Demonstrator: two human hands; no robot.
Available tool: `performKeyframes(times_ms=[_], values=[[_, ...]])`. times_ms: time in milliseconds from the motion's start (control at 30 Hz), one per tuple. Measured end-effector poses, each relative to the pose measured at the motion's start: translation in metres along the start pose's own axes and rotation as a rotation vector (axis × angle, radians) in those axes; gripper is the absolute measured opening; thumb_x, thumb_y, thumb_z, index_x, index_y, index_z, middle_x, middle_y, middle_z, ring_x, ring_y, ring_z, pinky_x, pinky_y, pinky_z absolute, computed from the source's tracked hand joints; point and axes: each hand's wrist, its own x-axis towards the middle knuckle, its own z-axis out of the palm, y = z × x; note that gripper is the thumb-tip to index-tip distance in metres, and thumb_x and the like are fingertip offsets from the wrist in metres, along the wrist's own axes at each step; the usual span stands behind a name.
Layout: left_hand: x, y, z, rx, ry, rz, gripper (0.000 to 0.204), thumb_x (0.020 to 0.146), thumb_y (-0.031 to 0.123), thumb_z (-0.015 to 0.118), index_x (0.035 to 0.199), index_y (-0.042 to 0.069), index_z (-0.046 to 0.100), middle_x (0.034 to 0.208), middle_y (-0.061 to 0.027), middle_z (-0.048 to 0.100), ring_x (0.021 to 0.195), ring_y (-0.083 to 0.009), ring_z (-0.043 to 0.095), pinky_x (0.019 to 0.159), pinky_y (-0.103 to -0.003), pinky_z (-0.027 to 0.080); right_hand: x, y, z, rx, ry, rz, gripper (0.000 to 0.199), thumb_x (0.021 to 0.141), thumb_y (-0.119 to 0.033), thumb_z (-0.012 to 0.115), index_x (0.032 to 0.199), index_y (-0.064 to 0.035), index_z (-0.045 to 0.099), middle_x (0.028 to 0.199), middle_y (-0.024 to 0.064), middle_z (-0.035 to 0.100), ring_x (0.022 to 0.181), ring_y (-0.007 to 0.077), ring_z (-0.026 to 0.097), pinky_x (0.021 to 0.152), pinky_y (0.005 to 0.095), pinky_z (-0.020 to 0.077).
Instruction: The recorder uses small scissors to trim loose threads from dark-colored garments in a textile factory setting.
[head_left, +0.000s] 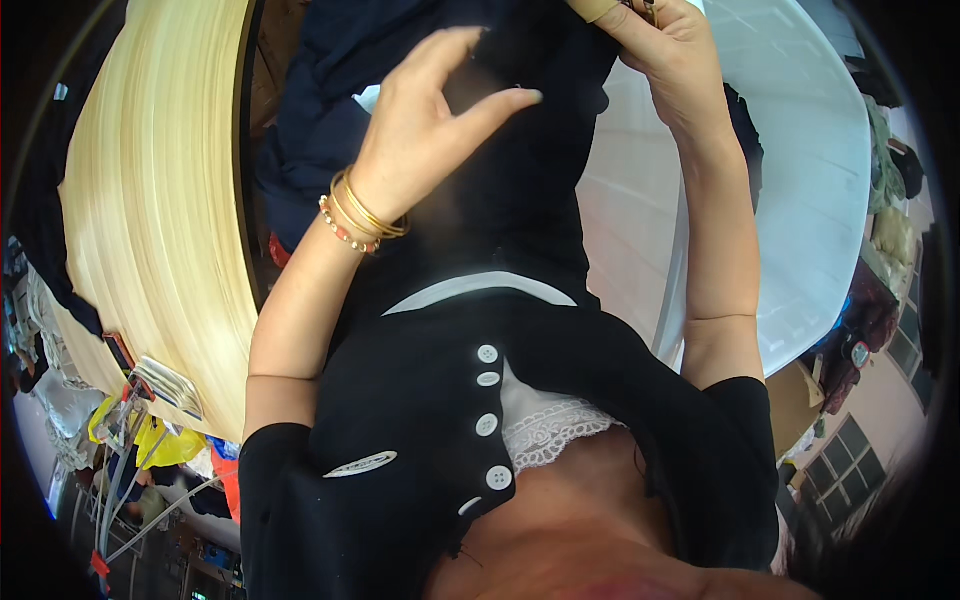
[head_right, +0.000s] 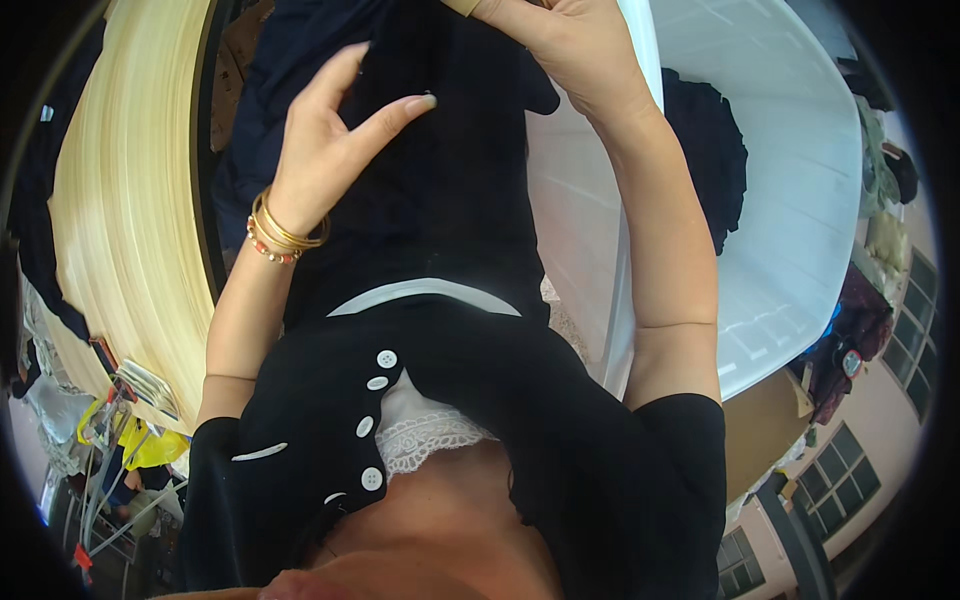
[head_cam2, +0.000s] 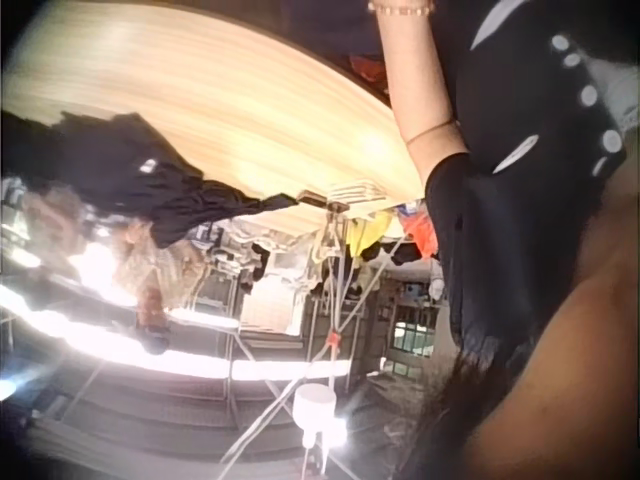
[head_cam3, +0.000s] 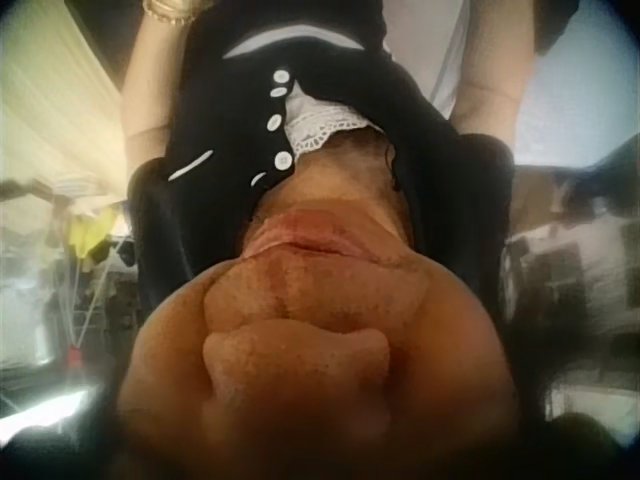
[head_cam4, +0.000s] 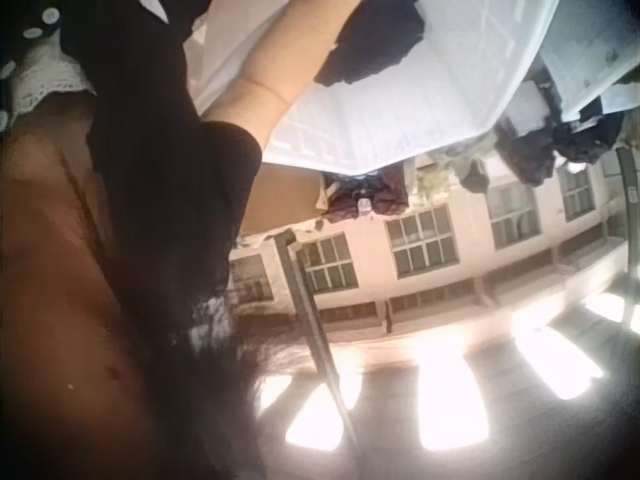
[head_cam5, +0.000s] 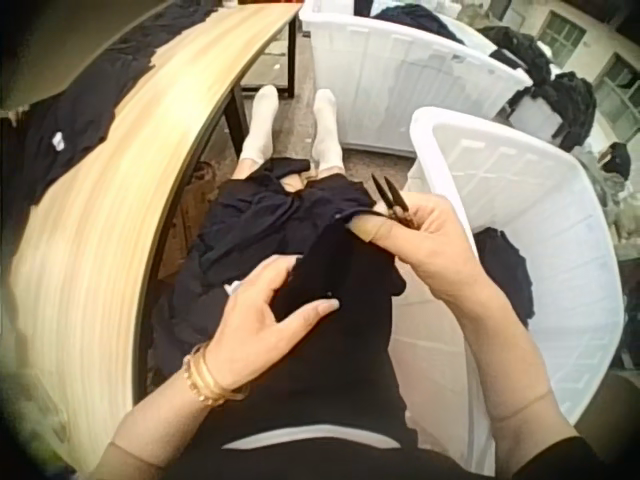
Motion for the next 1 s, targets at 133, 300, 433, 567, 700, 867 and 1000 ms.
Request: performKeyframes(times_ms=[133,300,433,567,700,867,1000], values=[[0.005,-0.001,0.005,-0.655,-0.106,-0.345,0.019,0.091,0.01,0.064,0.105,-0.003,0.066,0.091,0.0023,0.067,0.076,-0.003,0.057,0.069,-0.019,0.045,-0.007,-0.011,-0.023,0.011,0.013,-0.015,0.012,0.088,-0.01,0.067,0.078,-0.0051,0.067,0.068,-0.0025,0.063,0.058,0.0054,0.056,0.052,0.0203,0.0419],[0.008,0.014,-0.023,-0.936,-0.083,-0.436,0.021,0.092,0.011,0.064,0.11,0.001,0.068,0.101,-0.0009,0.07,0.094,-0.006,0.062,0.087,-0.02,0.045,-0.003,-0.005,-0.029,-0.093,-0.06,-0.005,0.007,0.085,-0.007,0.071,0.088,-0.0002,0.069,0.07,-0.0021,0.062,0.061,0.0041,0.054,0.056,0.0203,0.0428],[0.009,0.019,-0.024,-0.877,-0.041,-0.491,0.021,0.091,0.011,0.064,0.11,0.002,0.068,0.102,-0.0042,0.07,0.096,-0.0086,0.063,0.089,-0.021,0.046,-0.009,-0.015,-0.009,-0.097,0.007,-0.12,0.027,0.084,-0.008,0.073,0.108,0.0003,0.065,0.081,-0.0043,0.056,0.064,0.0044,0.044,0.057,0.0196,0.0361],[0.007,0.016,-0.022,-0.898,-0.023,-0.498,0.021,0.091,0.011,0.065,0.11,0.002,0.069,0.103,-0.0052,0.07,0.097,-0.0095,0.064,0.09,-0.022,0.046,-0.012,-0.028,-0.004,-0.491,-0.092,-0.466,0.038,0.079,-0.011,0.077,0.114,-0.0017,0.067,0.08,0.0021,0.058,0.067,0.0099,0.047,0.058,0.0237,0.0366],[0.007,0.016,-0.023,-0.99,0.029,-0.538,0.022,0.09,0.013,0.066,0.109,0.002,0.069,0.103,-0.0053,0.071,0.099,-0.01,0.063,0.093,-0.024,0.044,-0.007,-0.018,-0.002,-0.63,-0.22,-0.618,0.038,0.078,-0.008,0.076,0.115,-0.0067,0.069,0.076,0.0034,0.056,0.067,0.0123,0.051,0.059,0.0243,0.0413],[0.007,0.017,-0.023,-1.016,0.04,-0.575,0.023,0.09,0.016,0.067,0.108,0.003,0.069,0.103,-0.0046,0.071,0.101,-0.0097,0.062,0.096,-0.024,0.041,-0.002,-0.002,-0.004,-0.729,-0.245,-0.723,0.039,0.076,-0.01,0.077,0.115,-0.0103,0.07,0.075,0.0008,0.054,0.066,0.0103,0.05,0.057,0.0225,0.0418],[0.006,0.015,-0.022,-0.996,0.035,-0.55,0.022,0.09,0.016,0.066,0.107,0.003,0.069,0.102,-0.004,0.071,0.101,-0.0093,0.062,0.096,-0.024,0.041,-0.002,-0.003,0.0,-0.684,-0.245,-0.665,0.039,0.076,-0.011,0.077,0.114,-0.0105,0.071,0.074,0.0004,0.053,0.066,0.0096,0.049,0.056,0.0219,0.0405]])
